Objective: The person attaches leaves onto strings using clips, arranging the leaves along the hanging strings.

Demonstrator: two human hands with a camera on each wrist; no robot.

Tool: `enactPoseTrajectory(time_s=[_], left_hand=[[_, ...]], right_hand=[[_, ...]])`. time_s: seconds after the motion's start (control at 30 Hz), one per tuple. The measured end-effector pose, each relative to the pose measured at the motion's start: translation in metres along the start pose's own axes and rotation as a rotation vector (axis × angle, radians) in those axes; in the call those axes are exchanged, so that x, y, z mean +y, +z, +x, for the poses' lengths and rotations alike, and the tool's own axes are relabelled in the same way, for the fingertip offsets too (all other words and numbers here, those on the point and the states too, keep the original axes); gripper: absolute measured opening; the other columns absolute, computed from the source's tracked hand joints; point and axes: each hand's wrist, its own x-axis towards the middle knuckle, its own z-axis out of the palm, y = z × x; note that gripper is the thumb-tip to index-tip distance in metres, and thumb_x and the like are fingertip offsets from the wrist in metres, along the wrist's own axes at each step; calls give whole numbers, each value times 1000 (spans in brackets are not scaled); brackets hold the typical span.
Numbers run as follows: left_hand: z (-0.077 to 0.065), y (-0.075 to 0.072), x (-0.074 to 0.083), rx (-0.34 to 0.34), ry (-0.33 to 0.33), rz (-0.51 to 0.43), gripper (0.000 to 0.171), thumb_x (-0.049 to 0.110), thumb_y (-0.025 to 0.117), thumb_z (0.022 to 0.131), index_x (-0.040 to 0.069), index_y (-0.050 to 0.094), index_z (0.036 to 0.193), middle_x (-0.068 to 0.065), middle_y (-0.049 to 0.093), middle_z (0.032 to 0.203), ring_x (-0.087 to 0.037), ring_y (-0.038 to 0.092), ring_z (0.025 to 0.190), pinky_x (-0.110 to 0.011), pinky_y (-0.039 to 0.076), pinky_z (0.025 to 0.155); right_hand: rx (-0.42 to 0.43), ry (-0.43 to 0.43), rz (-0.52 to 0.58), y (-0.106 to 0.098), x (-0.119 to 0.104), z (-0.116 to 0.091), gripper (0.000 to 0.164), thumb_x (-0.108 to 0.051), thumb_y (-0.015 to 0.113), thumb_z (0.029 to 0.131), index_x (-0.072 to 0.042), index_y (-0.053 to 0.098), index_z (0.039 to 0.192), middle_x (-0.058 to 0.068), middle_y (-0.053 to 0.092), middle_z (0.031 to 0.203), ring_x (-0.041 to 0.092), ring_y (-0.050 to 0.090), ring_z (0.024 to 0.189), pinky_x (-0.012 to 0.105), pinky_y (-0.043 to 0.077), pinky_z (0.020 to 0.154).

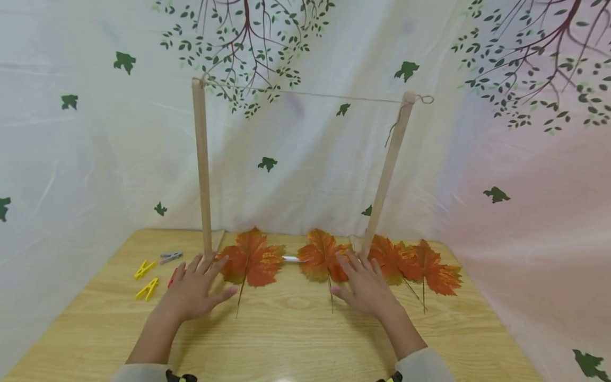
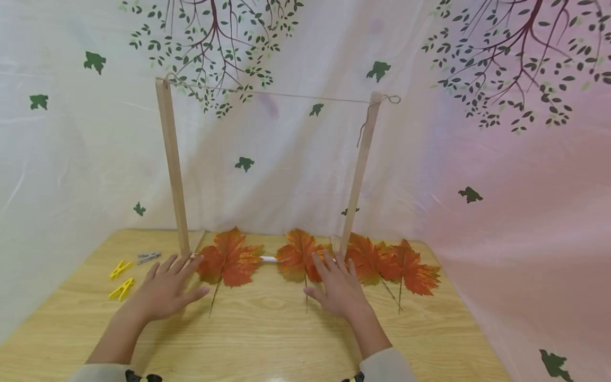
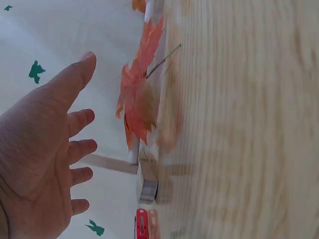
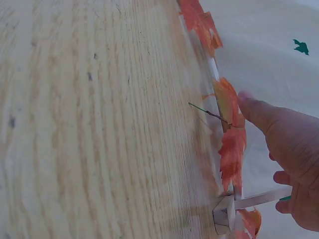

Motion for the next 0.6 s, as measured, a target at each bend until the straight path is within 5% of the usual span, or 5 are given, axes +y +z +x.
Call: enactPoseTrajectory(time_s=[0.6], left_hand=[[-8, -22, -77, -15, -66, 70, 70, 46, 60, 102, 0, 43, 153, -33, 47, 146, -64, 44, 124, -84, 34, 89]], right_hand=[[-29, -165, -44, 5, 4, 12, 61, -14, 75, 95, -15, 52, 151, 12, 56, 145, 41, 54, 128, 66, 45, 102]])
